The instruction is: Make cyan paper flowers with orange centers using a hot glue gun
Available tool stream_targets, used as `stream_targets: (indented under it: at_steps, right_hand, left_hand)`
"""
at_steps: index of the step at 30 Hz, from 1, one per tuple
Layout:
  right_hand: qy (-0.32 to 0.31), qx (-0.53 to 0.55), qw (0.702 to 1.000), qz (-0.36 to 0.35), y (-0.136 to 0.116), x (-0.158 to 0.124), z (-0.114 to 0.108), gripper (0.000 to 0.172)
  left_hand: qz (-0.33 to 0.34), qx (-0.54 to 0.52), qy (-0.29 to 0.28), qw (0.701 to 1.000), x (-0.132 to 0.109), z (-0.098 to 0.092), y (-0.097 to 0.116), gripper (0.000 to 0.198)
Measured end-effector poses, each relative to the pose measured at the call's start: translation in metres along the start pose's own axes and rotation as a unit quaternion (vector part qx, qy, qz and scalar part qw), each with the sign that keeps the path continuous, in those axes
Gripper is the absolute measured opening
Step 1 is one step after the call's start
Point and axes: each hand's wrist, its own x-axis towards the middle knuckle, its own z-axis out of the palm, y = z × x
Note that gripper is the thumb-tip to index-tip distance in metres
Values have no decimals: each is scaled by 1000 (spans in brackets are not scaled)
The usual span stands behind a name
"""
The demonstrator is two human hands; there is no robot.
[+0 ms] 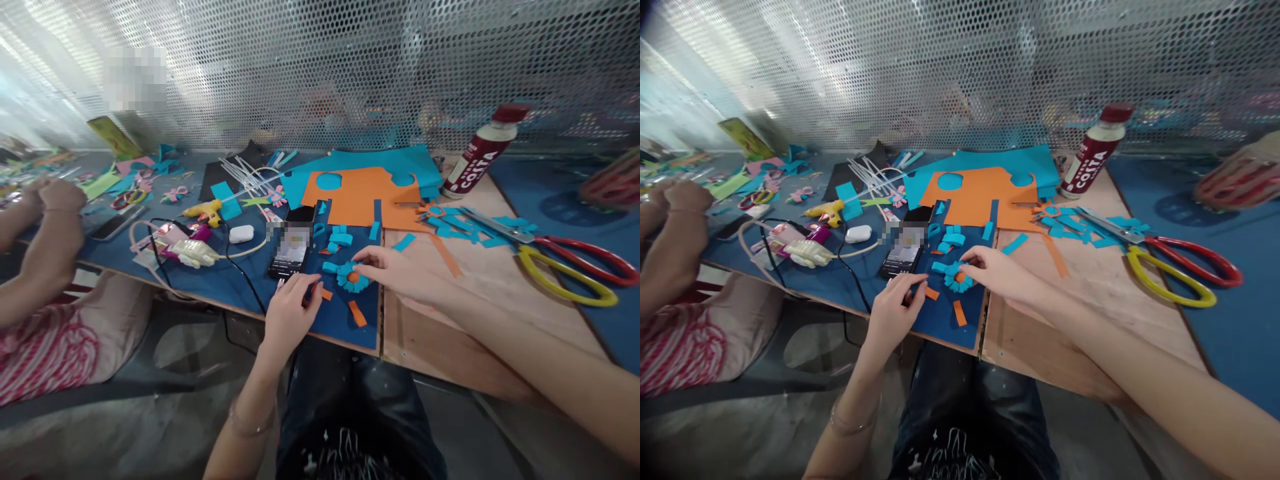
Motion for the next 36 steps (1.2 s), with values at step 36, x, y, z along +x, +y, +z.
stream_targets:
  at_steps: [36]
  right_hand:
    - [-55,57,997,-3,-11,-6,-22,19]
  left_hand:
    - [22,78,-106,991,42,11,15,18]
